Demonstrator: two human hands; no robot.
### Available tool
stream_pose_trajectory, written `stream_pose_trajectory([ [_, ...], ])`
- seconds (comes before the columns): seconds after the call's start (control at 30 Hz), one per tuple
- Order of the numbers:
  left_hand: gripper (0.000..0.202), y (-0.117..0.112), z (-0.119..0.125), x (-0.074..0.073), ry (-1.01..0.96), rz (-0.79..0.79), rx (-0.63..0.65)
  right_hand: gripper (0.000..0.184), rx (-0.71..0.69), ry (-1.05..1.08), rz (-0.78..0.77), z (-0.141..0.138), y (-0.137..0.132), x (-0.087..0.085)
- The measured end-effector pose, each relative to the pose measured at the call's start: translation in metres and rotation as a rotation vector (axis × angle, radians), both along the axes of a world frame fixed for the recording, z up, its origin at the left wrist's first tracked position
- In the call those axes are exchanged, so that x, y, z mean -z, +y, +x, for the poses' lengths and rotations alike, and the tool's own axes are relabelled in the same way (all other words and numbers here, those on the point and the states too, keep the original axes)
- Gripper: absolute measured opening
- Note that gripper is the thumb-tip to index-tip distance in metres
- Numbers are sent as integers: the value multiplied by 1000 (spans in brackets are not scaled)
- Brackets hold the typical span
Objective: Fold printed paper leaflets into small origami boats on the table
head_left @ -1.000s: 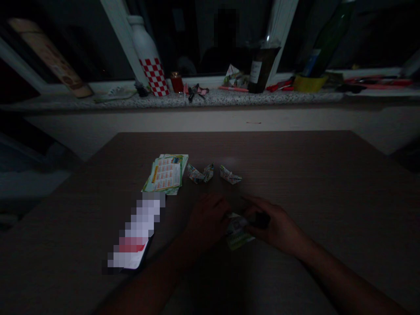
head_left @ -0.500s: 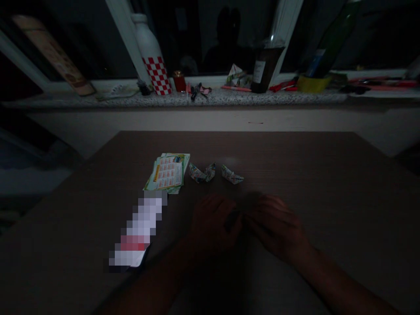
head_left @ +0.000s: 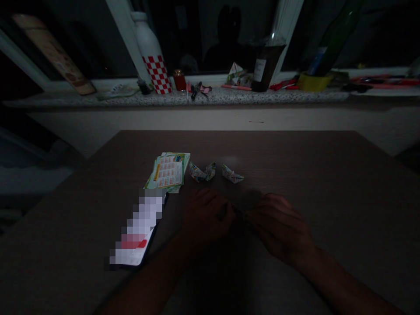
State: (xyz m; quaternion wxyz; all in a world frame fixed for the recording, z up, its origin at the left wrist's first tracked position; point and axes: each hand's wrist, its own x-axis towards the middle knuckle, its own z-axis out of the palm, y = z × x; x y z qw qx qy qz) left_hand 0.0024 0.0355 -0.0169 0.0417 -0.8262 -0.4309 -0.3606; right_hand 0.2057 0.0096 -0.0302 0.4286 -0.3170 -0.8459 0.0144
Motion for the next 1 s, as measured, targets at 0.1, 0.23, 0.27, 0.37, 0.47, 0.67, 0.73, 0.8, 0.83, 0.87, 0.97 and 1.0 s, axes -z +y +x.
stream_pose_trajectory([
  [0.1,13,5,-7,1,-60,15,-36,24,17,22,-10,1,0,-2],
  [0.23,12,5,-9,-1,-73,26,24,22,53,48,-33,2,0,-6],
  [0.27,12,4,-8,-2,-62,27,60,23,68,52,-37,2,-1,-7],
  [0.37,12,-5,-2,-4,-5,16,186,24,86,64,-39,0,-1,-8],
  [0.47,13,-15,4,-4,93,22,312,21,100,66,-28,-2,-1,-6],
  [0.67,16,-18,3,-4,90,66,391,10,297,60,-9,15,10,-1],
  [0.73,18,-18,2,-4,77,55,379,5,377,45,-25,22,13,-1],
  [0.8,18,-17,1,-4,54,54,355,4,422,61,-53,26,14,-1],
  [0.83,17,-17,2,-3,37,60,338,5,430,73,-75,26,13,-1],
  [0.87,16,-17,2,-3,25,63,321,6,432,85,-98,25,12,-2],
  [0.97,15,-15,3,0,-15,41,243,10,444,102,-148,18,6,-2],
  [1.0,15,-14,3,0,-30,23,211,11,448,106,-154,16,4,-2],
])
